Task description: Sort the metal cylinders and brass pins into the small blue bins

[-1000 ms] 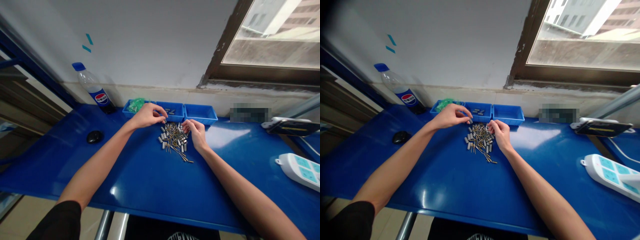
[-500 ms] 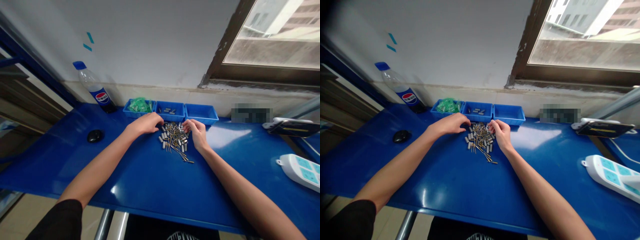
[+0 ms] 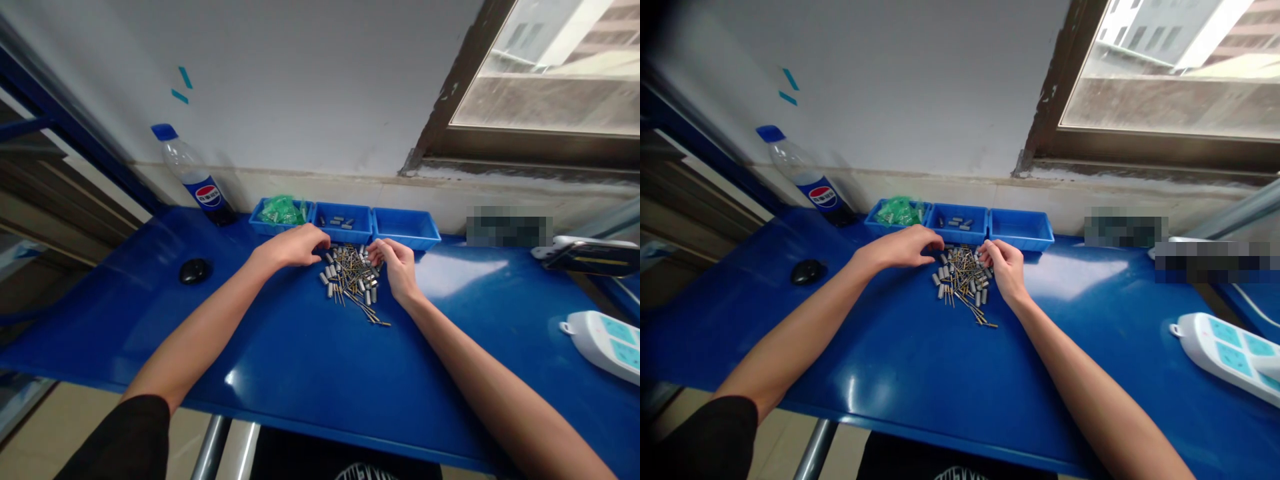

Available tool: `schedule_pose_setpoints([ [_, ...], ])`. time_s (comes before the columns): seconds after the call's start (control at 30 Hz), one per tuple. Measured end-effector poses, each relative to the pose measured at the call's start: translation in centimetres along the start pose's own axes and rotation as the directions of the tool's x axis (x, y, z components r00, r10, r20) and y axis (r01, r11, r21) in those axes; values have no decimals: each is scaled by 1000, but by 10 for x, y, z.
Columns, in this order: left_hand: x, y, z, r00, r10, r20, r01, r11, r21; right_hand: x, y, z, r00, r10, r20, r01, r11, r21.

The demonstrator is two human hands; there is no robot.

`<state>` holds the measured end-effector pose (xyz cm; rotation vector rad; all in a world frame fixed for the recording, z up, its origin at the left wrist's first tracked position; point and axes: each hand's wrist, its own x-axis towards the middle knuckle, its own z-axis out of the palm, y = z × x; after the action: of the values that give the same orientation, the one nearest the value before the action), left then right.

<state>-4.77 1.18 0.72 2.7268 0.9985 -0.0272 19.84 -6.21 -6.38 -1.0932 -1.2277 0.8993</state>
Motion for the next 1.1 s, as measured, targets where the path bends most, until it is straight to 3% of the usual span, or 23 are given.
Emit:
schedule_pose_setpoints([
  [0.23,-7,-18,-9,988,-144,-55,148,986,71,0,2,-1,1000,0,-3,0,1000,-5],
  [0.4,1,-1,1,994,-3,-107,7,999,44,0,0,0,1000,1,-4,-1,1000,-18],
  [0.5,9,10,11,996,32,-84,-28,998,52,0,0,0,1000,1,-3,-1,1000,-14],
  [0.7,7,12,15,988,-111,-103,131,966,221,0,0,1,1000,1,-5,-1,1000,-14],
  [0.83,4,11,15,982,-148,-118,173,955,239,0,-1,1,1000,3,-10,-3,1000,-16],
  [1.1,-2,11,-3,999,38,-26,-39,999,-29,0,-2,1,1000,4,-6,-5,1000,-24],
])
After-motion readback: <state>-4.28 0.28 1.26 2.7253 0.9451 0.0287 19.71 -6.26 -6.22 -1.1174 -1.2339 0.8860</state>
